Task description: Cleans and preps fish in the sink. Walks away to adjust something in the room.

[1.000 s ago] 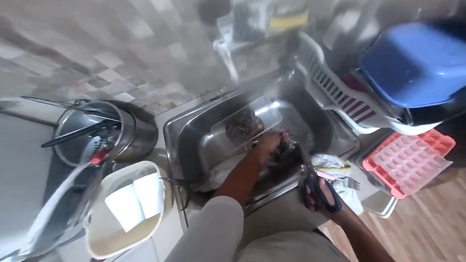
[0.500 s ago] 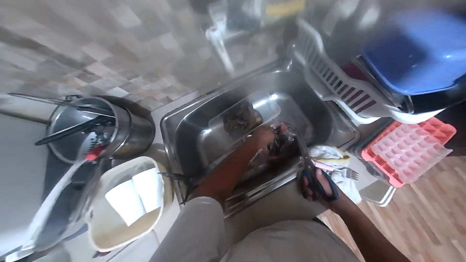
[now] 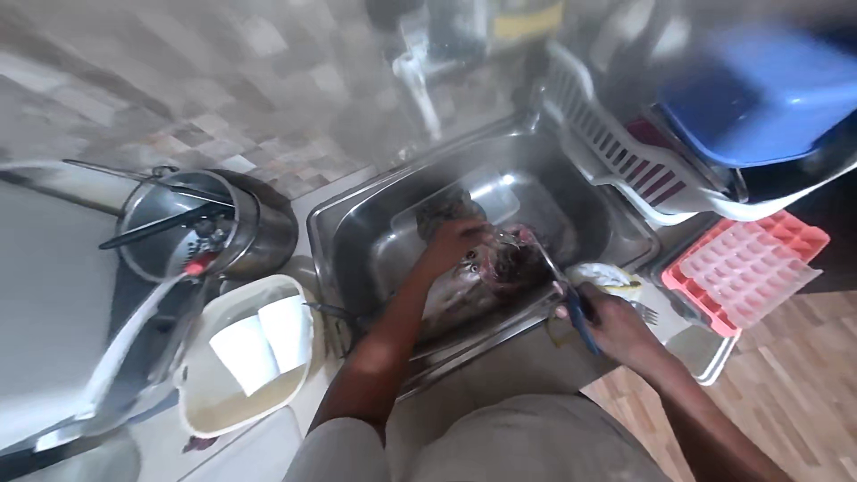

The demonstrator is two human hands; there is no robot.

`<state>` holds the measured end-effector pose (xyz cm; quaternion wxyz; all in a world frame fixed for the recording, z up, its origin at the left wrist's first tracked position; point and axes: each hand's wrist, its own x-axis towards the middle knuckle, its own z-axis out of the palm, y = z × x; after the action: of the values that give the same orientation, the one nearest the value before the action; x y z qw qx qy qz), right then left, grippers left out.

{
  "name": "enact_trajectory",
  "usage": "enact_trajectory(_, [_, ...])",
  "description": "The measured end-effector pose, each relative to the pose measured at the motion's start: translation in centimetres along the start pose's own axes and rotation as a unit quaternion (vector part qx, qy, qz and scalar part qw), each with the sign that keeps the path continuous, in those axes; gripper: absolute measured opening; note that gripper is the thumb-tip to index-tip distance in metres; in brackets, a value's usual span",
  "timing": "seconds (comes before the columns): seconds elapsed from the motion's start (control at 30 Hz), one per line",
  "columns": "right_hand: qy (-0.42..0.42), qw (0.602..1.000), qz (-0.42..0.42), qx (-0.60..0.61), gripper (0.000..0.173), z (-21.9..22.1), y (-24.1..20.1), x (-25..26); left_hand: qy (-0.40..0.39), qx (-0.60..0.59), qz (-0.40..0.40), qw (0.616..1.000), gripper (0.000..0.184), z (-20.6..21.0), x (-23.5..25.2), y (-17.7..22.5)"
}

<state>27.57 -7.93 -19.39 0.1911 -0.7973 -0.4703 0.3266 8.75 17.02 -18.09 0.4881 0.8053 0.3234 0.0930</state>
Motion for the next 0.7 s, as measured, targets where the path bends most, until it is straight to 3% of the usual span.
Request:
enact_trajectory(0.33, [-0.009, 0.998, -0.032, -0.057, 0.065, -0.3, -1.6, -0.1, -0.006, -0.08, 0.049, 0.996, 0.022, -0.7, -1.7, 1.3])
enact_trajectory(0.7, [-0.006, 0.998, -0.037, -0.048, 0.063, 0.0, -2.0, -0.2, -0.016, -0.076, 0.038, 0.996, 0.025, -0.1, -1.7, 1.2])
